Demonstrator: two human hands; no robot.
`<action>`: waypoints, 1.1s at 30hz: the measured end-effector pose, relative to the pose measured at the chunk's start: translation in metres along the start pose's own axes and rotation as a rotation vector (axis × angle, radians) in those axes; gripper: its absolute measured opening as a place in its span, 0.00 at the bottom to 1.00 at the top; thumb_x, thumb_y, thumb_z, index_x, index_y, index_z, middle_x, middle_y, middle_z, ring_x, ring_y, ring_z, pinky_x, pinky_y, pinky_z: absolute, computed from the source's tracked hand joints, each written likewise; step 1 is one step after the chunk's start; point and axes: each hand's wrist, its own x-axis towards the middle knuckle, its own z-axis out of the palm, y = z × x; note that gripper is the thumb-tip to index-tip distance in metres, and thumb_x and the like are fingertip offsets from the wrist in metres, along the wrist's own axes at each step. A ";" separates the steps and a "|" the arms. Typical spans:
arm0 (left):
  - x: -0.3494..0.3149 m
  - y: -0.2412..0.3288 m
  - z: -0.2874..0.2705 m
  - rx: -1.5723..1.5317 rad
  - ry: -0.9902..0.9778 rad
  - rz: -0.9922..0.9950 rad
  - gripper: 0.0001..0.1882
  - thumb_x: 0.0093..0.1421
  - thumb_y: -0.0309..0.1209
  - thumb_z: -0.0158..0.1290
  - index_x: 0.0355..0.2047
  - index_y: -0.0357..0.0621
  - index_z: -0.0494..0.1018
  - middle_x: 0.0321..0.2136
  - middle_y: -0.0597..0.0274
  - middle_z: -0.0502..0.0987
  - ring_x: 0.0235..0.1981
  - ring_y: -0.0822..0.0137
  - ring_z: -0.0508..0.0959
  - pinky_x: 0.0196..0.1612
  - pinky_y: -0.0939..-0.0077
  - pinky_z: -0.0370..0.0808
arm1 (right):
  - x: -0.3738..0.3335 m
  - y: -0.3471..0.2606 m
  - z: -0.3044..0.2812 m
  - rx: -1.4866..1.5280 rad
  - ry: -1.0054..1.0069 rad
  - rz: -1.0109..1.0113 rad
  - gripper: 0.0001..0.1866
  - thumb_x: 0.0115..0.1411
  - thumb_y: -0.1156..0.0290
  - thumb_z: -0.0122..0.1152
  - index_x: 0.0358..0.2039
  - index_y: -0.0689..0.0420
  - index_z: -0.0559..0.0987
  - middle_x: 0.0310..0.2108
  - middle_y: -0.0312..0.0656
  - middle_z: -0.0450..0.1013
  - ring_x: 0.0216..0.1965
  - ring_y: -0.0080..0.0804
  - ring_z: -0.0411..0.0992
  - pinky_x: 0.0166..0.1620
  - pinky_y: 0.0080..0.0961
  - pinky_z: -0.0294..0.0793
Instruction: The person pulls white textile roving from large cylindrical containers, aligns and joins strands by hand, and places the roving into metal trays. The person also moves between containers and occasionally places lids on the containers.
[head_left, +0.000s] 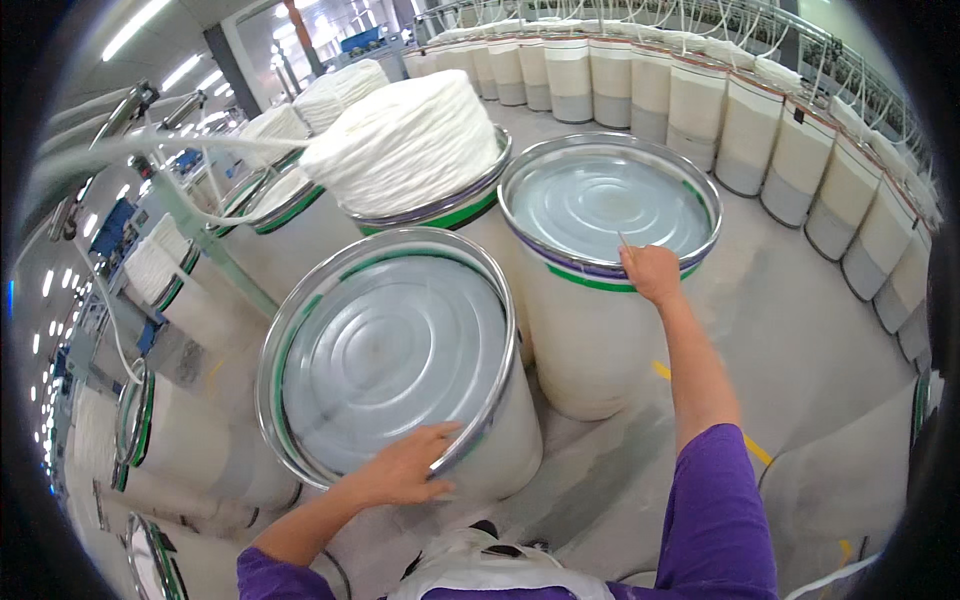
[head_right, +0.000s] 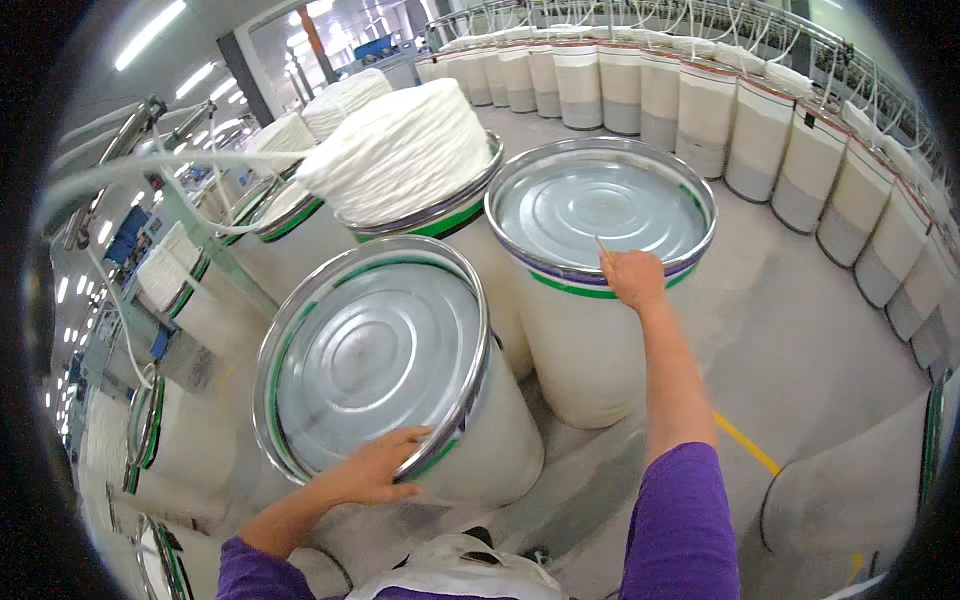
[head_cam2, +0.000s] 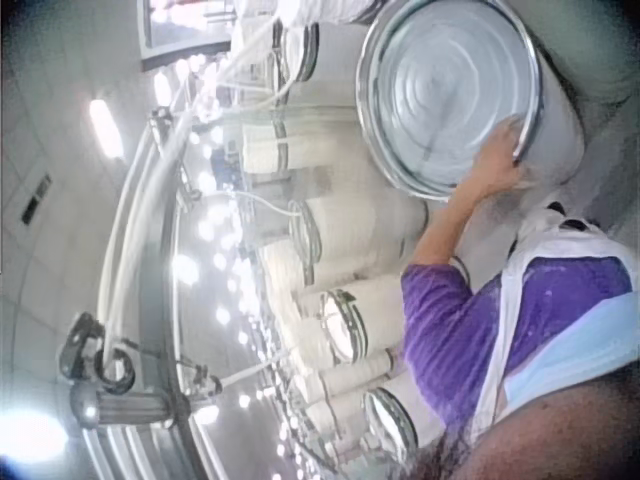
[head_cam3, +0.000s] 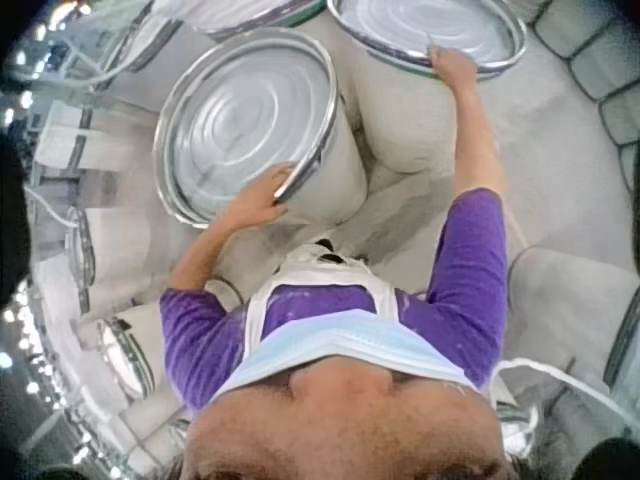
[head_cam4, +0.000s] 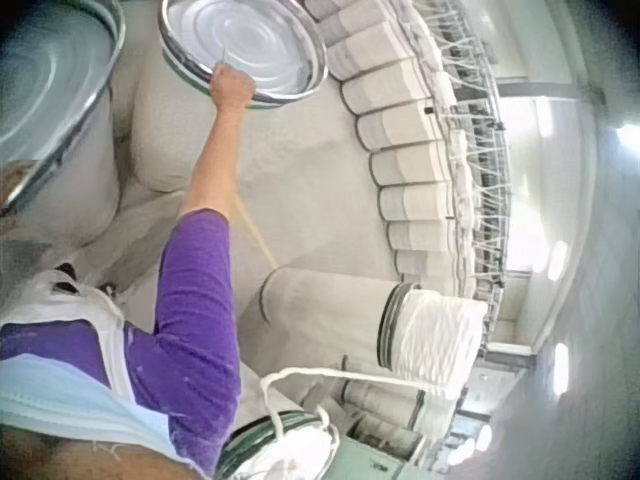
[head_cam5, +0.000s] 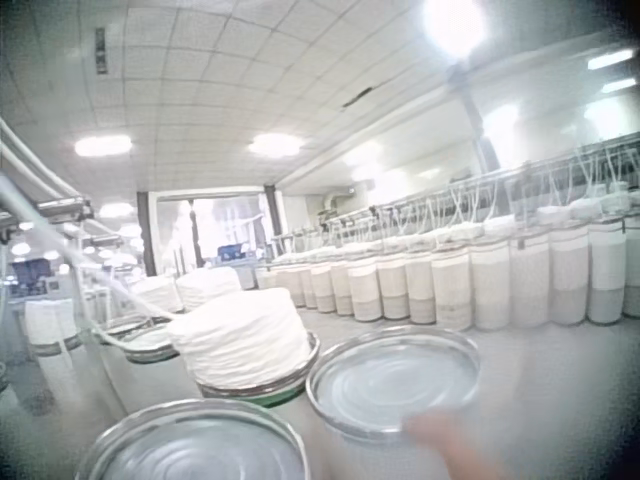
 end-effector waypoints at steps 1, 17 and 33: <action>0.022 0.007 0.008 -0.111 -0.014 0.094 0.34 0.49 0.32 0.57 0.56 0.33 0.60 0.59 0.43 0.61 0.58 0.48 0.64 0.60 0.61 0.62 | 0.001 0.006 0.002 -0.005 -0.018 0.001 0.22 0.64 0.53 0.43 0.22 0.51 0.79 0.17 0.51 0.71 0.24 0.53 0.72 0.30 0.46 0.70; 0.189 0.098 0.028 -0.223 -0.314 0.537 0.41 0.47 0.27 0.50 0.60 0.21 0.49 0.60 0.33 0.54 0.65 0.45 0.54 0.66 0.55 0.50 | 0.104 0.162 0.042 0.030 0.060 -0.042 0.22 0.64 0.57 0.47 0.20 0.57 0.78 0.21 0.45 0.73 0.30 0.48 0.69 0.43 0.42 0.65; 0.405 0.238 0.180 -0.347 0.036 0.261 0.39 0.46 0.25 0.49 0.59 0.20 0.51 0.57 0.29 0.58 0.61 0.39 0.57 0.65 0.54 0.54 | 0.122 0.331 0.147 0.160 -0.073 -0.155 0.23 0.65 0.54 0.45 0.23 0.54 0.81 0.23 0.43 0.75 0.32 0.44 0.70 0.47 0.42 0.63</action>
